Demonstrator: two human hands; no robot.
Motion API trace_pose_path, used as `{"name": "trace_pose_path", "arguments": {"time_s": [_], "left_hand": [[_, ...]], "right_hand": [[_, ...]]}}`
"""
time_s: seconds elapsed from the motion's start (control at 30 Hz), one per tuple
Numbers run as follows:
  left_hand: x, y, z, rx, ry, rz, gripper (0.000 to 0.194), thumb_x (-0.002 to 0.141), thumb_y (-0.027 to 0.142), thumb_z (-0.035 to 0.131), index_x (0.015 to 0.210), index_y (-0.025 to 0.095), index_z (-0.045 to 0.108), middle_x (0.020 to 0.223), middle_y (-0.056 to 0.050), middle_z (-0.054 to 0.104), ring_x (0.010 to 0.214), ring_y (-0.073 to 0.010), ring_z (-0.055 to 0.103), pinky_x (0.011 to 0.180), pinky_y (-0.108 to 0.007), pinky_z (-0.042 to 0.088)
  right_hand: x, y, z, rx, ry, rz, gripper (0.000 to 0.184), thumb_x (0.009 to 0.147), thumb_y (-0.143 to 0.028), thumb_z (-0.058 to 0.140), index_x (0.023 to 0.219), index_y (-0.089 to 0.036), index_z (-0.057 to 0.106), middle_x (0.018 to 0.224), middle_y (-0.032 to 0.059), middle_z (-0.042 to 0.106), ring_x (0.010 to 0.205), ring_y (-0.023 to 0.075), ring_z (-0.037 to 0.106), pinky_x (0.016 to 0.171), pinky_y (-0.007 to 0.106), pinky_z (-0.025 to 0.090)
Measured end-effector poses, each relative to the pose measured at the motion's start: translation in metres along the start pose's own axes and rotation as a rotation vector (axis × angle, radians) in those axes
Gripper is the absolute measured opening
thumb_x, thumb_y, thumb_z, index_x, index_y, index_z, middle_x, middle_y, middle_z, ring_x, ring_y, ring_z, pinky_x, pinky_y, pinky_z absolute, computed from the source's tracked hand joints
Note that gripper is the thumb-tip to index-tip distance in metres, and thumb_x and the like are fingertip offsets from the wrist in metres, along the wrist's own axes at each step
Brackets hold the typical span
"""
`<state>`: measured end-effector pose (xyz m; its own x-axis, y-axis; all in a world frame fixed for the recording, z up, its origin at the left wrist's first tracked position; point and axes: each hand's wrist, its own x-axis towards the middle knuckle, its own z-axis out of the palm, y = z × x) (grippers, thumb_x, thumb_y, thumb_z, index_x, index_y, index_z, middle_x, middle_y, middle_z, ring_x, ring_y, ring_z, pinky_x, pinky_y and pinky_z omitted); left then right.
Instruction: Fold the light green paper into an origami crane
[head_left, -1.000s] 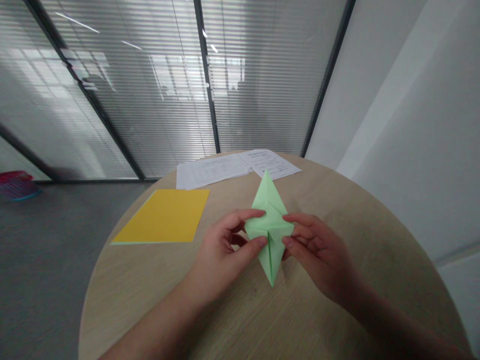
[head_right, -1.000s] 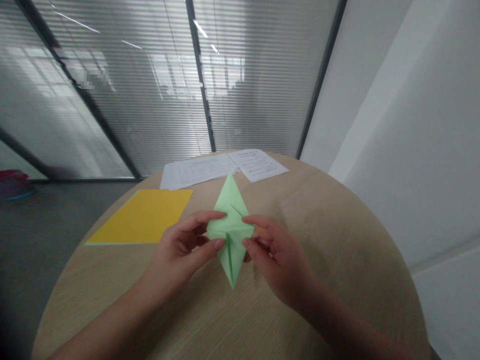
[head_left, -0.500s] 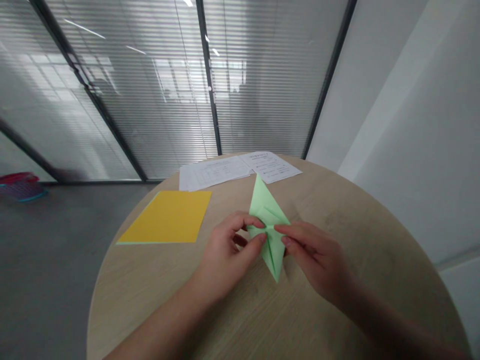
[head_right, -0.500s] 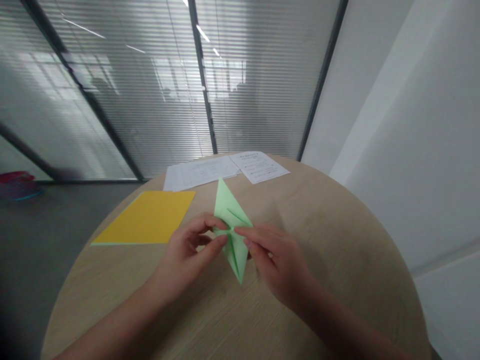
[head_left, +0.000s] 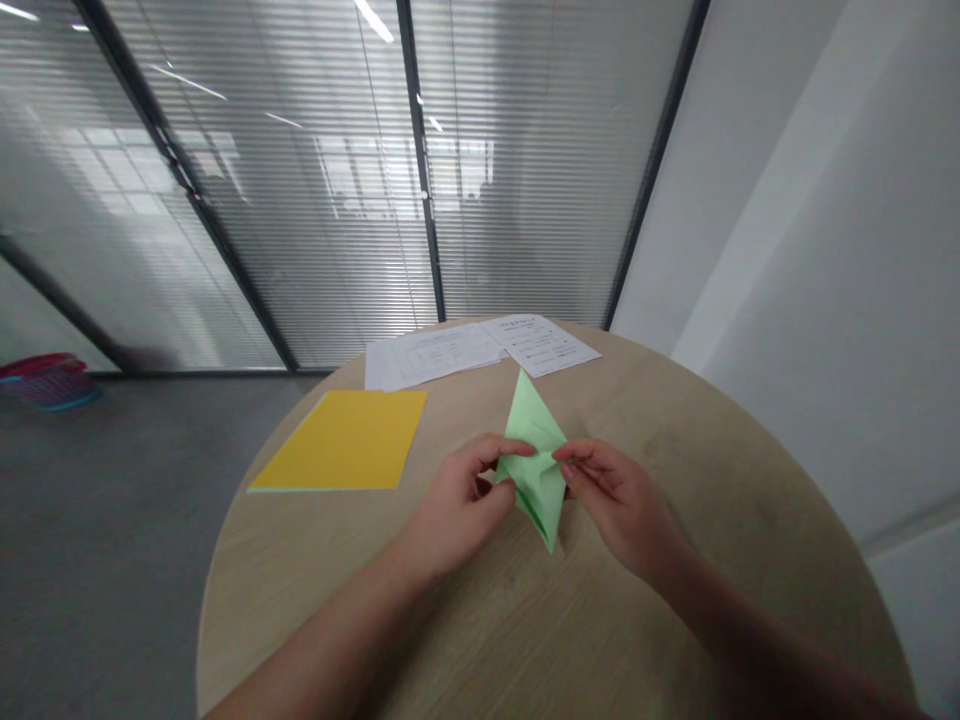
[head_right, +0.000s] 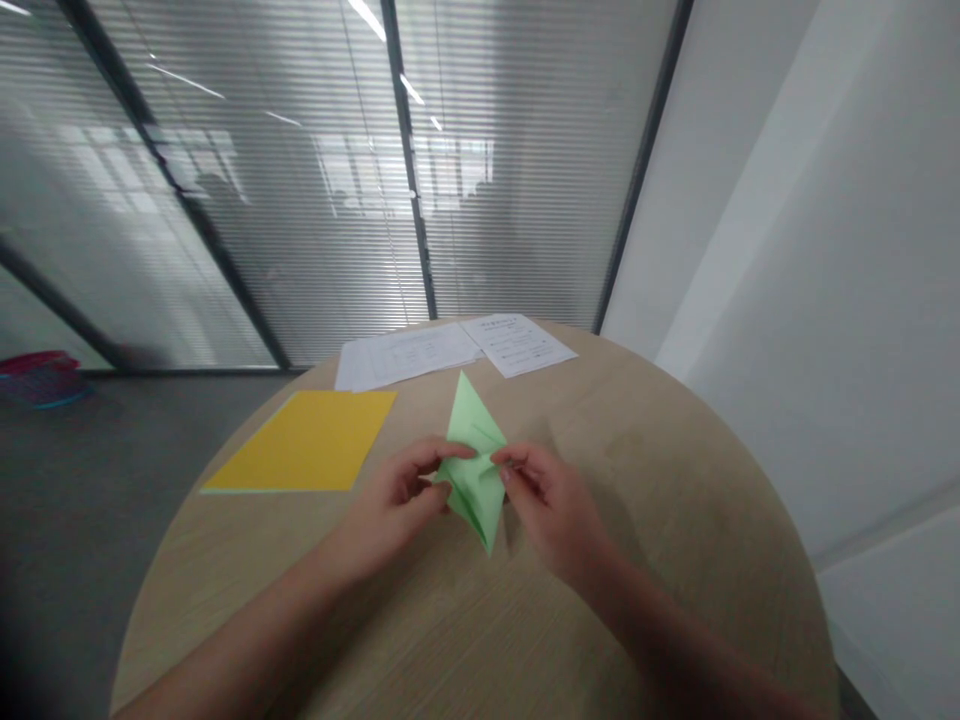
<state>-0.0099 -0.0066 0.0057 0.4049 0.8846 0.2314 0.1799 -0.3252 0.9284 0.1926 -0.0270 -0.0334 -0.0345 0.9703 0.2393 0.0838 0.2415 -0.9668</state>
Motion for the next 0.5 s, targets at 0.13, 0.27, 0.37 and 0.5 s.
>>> {"name": "trace_pose_path", "arguments": {"time_s": [0.13,0.27,0.37,0.5], "left_hand": [[0.0000,-0.0006,-0.0012,-0.113,-0.017,-0.020,0.046,0.074,0.013,0.057,0.118,0.021,0.071,0.115,-0.008,0.066,0.094,-0.0199,0.063,0.073,-0.029,0.054],[0.0009,-0.0010,-0.0018,-0.092,-0.045,-0.002,0.051,0.074,0.015,0.065,0.125,0.021,0.069,0.120,-0.008,0.063,0.093,-0.0192,0.063,0.074,-0.029,0.053],[0.0014,-0.0023,-0.0010,-0.077,-0.085,0.027,0.055,0.076,0.017,0.067,0.131,0.022,0.066,0.127,-0.010,0.060,0.093,-0.0188,0.064,0.075,-0.029,0.053],[0.0019,-0.0040,-0.0008,-0.035,-0.109,0.045,0.061,0.076,0.016,0.069,0.136,0.022,0.062,0.129,-0.011,0.060,0.092,-0.0185,0.064,0.074,-0.029,0.054]], "right_hand": [[0.0023,-0.0036,0.0011,0.080,-0.031,0.072,0.034,0.087,-0.048,0.068,0.101,-0.020,0.054,0.082,0.0019,0.067,0.074,0.0142,0.067,0.070,0.028,0.057],[0.0030,-0.0016,0.0018,0.024,-0.068,0.119,0.040,0.079,-0.040,0.075,0.100,-0.021,0.047,0.085,-0.0003,0.064,0.075,0.0126,0.065,0.067,0.025,0.054],[0.0029,0.0025,0.0031,0.002,-0.071,0.137,0.041,0.078,-0.036,0.075,0.102,-0.021,0.044,0.089,-0.0001,0.063,0.078,0.0124,0.065,0.067,0.025,0.054],[0.0036,0.0023,0.0026,0.078,-0.084,0.143,0.041,0.079,-0.034,0.073,0.103,-0.022,0.042,0.087,-0.0016,0.061,0.075,0.0123,0.064,0.067,0.027,0.056]]}}
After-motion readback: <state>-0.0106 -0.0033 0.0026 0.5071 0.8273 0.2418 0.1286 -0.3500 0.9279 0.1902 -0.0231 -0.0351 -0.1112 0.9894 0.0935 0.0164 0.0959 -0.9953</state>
